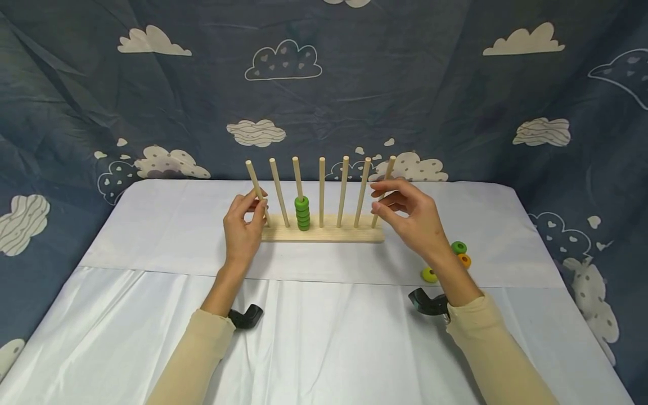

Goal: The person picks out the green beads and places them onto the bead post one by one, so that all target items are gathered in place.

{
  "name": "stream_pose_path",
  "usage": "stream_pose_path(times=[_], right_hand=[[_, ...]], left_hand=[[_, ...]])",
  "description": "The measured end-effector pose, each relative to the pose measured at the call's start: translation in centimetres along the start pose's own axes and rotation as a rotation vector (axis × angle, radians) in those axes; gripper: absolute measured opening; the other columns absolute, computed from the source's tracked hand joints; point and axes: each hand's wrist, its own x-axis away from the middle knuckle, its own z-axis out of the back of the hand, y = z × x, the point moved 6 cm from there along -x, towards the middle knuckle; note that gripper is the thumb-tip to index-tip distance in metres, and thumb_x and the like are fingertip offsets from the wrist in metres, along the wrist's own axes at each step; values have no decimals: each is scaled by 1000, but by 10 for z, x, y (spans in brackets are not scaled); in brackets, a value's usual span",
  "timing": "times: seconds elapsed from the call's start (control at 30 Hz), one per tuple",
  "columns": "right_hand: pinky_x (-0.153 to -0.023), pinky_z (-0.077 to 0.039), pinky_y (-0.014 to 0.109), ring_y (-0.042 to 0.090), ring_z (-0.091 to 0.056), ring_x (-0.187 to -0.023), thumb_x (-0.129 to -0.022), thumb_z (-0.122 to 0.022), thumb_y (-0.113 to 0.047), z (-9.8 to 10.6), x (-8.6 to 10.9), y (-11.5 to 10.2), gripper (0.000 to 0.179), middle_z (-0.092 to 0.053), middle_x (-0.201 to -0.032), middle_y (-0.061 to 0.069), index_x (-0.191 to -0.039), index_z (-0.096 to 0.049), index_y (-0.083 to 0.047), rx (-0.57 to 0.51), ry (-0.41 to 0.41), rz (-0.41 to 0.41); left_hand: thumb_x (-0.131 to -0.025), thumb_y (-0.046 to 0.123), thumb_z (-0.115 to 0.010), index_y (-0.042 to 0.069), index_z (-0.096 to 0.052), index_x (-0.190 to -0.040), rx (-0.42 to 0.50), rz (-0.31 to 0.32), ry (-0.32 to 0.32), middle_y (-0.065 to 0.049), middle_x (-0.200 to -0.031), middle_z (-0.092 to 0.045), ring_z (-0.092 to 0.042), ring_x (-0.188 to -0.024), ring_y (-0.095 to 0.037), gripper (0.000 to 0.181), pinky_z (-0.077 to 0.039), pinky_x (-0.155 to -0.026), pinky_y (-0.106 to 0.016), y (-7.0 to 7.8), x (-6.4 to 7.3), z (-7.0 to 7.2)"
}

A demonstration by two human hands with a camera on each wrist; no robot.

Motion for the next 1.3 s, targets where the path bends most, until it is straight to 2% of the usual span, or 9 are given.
stream_pose_path(times=[0.13, 0.27, 0.43, 0.73, 1.0, 1.3], right_hand=[[-84, -59, 11, 5, -68, -94, -95, -74, -2, 5, 3, 2, 34, -69, -115, 13, -128, -69, -6, -1, 3, -13], [-83, -59, 10, 5, -68, -95, -94, -74, -2, 9, 6, 4, 34, -69, -114, 12, -128, -69, -5, -2, 8, -17], [-81, -59, 9, 3, -67, -95, -94, -74, 0, 14, 9, 9, 34, -68, -114, 13, -127, -69, -3, 7, 15, -25], [-79, -58, 9, 2, -68, -93, -93, -75, 0, 24, 16, 19, 34, -69, -113, 13, -126, -70, -4, 59, 26, -46], [-81, -58, 8, 1, -68, -93, -94, -75, -2, 34, 22, 26, 33, -69, -112, 3, -126, -70, -5, 87, 29, -77], [-81, -58, 6, 0, -68, -92, -94, -74, -1, 52, 32, 32, 33, -68, -113, -5, -127, -69, -3, 114, 51, -80]], left_hand=[[-100, 6, -68, 3, -76, -115, -3, 2, -1, -20, -96, -63, -68, -92, -31, 17, -67, -64, -20, 0, 0, 0], [-100, 6, -68, 4, -76, -115, -7, 1, 2, -19, -95, -63, -66, -90, -19, 16, -68, -64, -24, -1, 0, 0], [-100, 6, -68, 5, -76, -114, -10, 4, 8, -18, -94, -63, -64, -89, -11, 16, -66, -63, -18, -3, 1, 0], [-100, 8, -68, 4, -76, -115, -18, -8, 3, -19, -94, -63, -65, -90, -14, 16, -68, -64, -27, -1, 0, 0], [-100, 6, -68, 4, -76, -116, -5, -12, 5, -20, -96, -63, -66, -89, -21, 17, -68, -63, -27, -3, 0, -2], [-100, 5, -68, 3, -76, -115, -6, -12, 17, -20, -95, -63, -64, -87, -11, 17, -67, -62, -24, -2, 0, 0]])
